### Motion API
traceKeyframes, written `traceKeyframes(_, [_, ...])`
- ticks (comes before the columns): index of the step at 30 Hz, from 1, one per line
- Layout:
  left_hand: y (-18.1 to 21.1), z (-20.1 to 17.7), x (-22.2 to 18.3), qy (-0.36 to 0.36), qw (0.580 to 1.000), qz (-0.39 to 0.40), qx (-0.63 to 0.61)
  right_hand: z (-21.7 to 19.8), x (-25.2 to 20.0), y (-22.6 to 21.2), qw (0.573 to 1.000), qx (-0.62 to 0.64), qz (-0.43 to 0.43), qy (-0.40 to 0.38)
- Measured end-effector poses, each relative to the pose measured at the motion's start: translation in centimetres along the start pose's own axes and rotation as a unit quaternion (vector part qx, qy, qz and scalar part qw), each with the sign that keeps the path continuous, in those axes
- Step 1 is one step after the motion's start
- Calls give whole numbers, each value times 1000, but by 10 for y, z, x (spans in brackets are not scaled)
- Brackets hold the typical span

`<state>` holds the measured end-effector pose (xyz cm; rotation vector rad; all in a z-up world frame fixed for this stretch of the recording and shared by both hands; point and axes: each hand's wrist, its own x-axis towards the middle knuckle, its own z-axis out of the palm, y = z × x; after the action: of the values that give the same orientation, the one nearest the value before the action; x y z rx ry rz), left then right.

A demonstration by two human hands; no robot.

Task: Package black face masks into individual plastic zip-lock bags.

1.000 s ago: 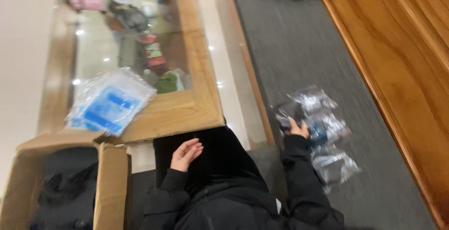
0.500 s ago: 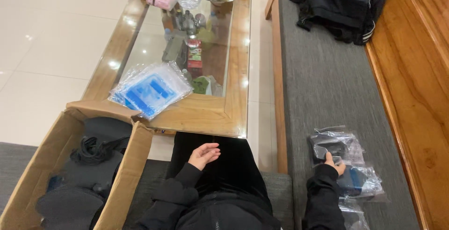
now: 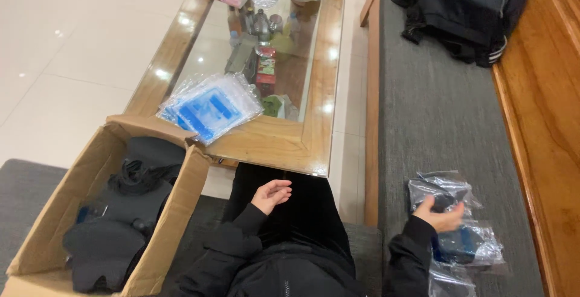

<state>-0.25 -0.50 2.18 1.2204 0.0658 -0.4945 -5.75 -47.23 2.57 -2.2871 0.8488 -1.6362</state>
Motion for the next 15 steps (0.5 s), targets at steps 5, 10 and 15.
traceKeyframes(5, [63,-6,-50,27,982,57,178,30,-38,-106,948,252,142,-136])
traceKeyframes(10, [134,-18,-128,110,910,138,376,7,-103,-214,789,434,204,-385])
traceKeyframes(15, [222,-38,-221,209,767,288,534,-39,-149,-260,631,411,94,-651])
